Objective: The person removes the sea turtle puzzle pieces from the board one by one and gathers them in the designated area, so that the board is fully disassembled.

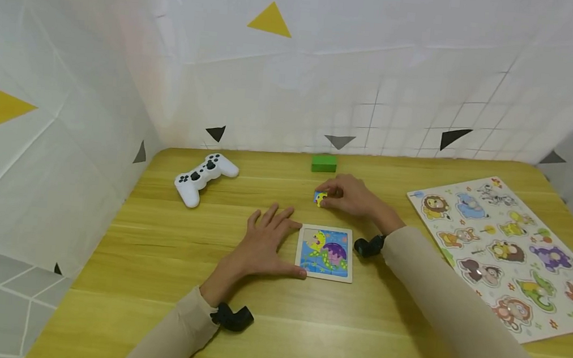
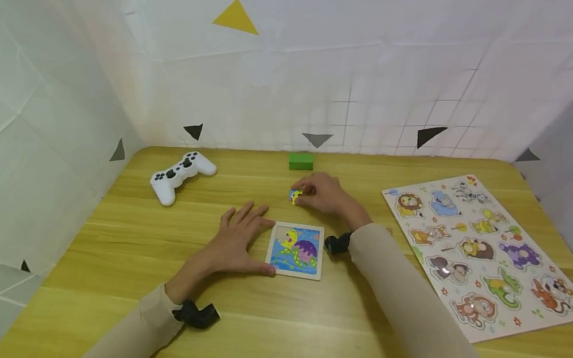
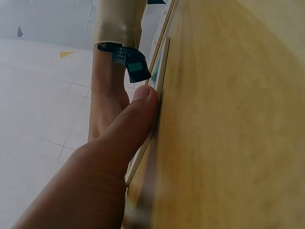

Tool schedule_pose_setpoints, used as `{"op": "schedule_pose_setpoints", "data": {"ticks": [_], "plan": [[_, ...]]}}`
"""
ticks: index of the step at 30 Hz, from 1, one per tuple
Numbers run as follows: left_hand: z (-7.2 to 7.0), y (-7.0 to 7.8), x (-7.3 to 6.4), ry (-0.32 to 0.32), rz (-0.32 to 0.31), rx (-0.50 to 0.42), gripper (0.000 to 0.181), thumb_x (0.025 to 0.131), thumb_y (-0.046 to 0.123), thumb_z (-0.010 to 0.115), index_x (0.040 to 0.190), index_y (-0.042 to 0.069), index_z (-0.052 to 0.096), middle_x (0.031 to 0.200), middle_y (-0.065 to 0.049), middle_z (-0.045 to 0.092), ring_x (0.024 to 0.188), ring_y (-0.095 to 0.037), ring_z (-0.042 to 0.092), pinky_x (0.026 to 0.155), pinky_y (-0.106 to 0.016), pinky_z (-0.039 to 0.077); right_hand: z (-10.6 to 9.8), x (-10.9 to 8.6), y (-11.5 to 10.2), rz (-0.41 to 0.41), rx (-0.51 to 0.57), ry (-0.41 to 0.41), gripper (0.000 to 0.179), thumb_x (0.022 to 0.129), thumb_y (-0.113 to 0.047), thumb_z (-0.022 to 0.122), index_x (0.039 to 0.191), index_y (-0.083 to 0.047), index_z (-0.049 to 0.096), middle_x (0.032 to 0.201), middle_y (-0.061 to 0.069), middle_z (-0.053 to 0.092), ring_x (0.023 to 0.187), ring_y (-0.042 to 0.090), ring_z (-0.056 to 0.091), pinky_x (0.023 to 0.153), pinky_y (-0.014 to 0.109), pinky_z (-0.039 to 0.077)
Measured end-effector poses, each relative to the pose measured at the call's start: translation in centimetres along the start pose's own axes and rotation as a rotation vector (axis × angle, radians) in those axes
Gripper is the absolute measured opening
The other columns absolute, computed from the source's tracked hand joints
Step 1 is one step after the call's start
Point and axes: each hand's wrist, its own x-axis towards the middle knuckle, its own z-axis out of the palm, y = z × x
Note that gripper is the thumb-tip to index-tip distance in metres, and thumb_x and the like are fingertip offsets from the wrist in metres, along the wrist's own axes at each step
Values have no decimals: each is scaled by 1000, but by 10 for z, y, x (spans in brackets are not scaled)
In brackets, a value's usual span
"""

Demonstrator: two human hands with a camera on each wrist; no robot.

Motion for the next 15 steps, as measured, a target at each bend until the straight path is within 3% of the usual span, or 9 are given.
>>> {"op": "schedule_pose_setpoints", "data": {"ticks": [15], "plan": [[-1,1,-1,-2,0,-13,104,66,90,64,150,32,45,171,-1,21,160,-35,7,120,-68,7,-3,11,-1,36,-55,-5,36,97,-26,71,130,-14,70,104,11,73,101,29,62,90,54,44]]}}
